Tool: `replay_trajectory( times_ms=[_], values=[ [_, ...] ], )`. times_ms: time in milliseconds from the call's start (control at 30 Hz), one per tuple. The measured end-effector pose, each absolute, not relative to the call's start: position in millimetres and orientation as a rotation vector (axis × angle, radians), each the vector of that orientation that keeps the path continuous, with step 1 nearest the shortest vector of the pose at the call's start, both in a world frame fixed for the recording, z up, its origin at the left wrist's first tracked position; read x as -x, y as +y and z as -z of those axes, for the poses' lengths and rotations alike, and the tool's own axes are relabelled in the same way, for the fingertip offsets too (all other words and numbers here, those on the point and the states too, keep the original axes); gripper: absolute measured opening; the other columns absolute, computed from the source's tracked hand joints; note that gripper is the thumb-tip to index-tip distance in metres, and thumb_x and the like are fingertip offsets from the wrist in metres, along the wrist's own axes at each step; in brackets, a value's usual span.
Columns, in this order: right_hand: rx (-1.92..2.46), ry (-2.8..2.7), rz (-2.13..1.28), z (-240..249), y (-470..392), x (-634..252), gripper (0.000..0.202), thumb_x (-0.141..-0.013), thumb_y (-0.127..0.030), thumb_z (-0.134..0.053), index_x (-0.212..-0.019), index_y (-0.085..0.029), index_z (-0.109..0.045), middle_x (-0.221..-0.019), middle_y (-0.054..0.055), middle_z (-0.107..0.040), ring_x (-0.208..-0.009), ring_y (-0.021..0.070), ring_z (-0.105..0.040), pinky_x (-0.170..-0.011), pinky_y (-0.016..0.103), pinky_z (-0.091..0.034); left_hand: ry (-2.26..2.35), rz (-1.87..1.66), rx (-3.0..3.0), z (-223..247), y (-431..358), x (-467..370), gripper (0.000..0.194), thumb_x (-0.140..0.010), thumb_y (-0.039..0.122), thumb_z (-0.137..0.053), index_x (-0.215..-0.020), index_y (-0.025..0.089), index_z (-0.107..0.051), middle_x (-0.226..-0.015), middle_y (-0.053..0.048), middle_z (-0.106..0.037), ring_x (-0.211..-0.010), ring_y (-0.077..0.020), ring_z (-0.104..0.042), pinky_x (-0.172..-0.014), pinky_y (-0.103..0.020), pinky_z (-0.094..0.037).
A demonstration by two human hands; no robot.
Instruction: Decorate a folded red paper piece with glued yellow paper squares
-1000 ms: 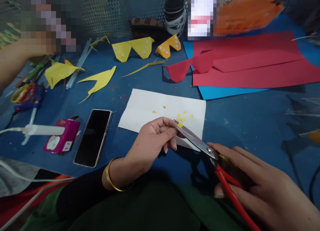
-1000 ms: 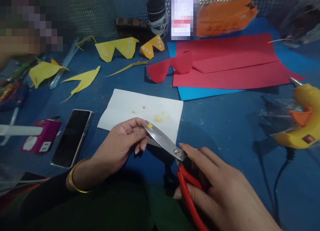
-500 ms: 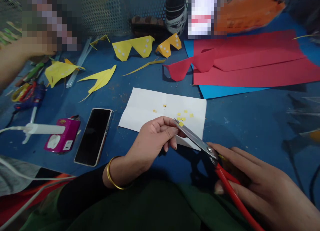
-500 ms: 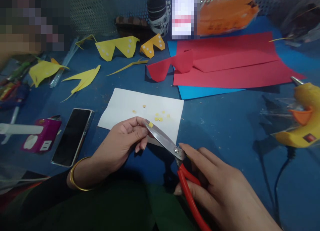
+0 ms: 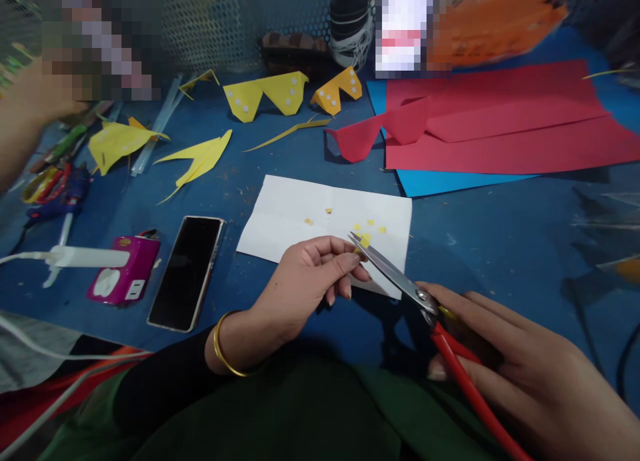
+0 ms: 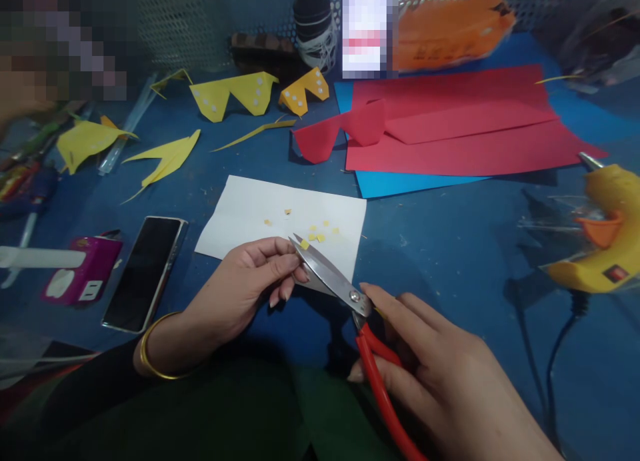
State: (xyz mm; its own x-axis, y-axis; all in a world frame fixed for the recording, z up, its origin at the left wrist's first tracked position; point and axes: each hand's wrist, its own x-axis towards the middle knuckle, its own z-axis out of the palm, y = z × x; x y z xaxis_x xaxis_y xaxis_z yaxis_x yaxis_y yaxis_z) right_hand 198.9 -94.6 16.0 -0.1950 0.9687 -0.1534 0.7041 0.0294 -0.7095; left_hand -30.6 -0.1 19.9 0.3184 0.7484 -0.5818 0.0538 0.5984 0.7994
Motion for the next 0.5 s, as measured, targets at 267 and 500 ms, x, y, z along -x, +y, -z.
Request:
replay_trajectory(
  times_ms=[267,500],
  values=[
    [1.66,-1.947,-0.949,-11.9,-98.7,-202.9,0.046,-0.091,-0.045,-0.062,-0.135,-0.033,-0.066,-0.105,0.003,-0.079,-0.085,0.021,-0.078,-0.062,0.023,-0.063,1.167,-0.536,-0.828,-18.5,0.0,31.5,0.015,-0.086,0.025,-0.068,-0.077,0.015,-0.064,-0.072,-0.001,-0.071,-0.049,-0.0054,-0.05,-0.044,-0.019,-0.036],
    [1.671,-1.9,-0.986,-13.8,-97.9,-200.9,0.046,-0.09,-0.045,-0.064,-0.136,-0.036,-0.065,-0.103,0.001,-0.079,-0.088,0.0201,-0.078,-0.065,0.021,-0.063,1.172,-0.545,-0.812,-18.1,0.2,31.2,0.014,-0.086,0.025,-0.071,-0.078,0.014,-0.066,-0.074,-0.002,-0.073,-0.049,-0.0048,-0.051,-0.044,-0.018,-0.036]
  ],
)
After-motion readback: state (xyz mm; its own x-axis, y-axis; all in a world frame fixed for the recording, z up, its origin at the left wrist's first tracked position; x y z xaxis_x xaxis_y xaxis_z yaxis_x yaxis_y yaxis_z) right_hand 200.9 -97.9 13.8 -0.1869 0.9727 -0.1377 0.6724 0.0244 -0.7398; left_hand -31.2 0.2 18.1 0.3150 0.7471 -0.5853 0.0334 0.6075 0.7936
